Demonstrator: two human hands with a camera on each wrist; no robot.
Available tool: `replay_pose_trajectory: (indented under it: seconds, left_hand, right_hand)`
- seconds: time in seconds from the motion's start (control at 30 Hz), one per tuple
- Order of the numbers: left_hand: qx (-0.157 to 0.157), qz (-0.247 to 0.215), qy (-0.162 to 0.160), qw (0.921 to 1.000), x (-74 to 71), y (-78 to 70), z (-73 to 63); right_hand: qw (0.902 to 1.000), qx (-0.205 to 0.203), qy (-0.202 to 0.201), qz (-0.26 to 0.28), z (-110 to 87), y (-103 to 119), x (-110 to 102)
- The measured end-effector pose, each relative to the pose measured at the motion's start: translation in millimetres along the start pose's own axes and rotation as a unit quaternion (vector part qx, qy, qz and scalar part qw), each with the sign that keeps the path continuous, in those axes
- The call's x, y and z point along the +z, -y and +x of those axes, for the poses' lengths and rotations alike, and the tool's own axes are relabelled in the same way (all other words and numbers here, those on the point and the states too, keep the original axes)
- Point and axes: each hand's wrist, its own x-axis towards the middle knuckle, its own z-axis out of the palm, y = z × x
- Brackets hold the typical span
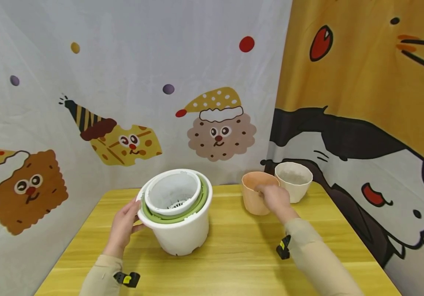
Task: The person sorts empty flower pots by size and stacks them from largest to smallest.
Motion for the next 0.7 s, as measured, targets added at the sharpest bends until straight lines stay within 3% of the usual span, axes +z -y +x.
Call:
replay_pose_trajectory:
  seconds: [0.4, 0.7]
  left_hand:
    - [-0.005, 0.001, 0.000, 1.0000, -0.7, 1.9, 2.0]
    - [-0.005, -0.008, 0.000, 1.0000, -0.1, 1.3, 2.5]
  right_hand:
    - [0.9992, -0.003, 0.001, 0.041, -4.1, 3.6, -15.9]
    - [0.9987, -0.009, -0.021, 0.045, -5.2, 2.3, -20.4]
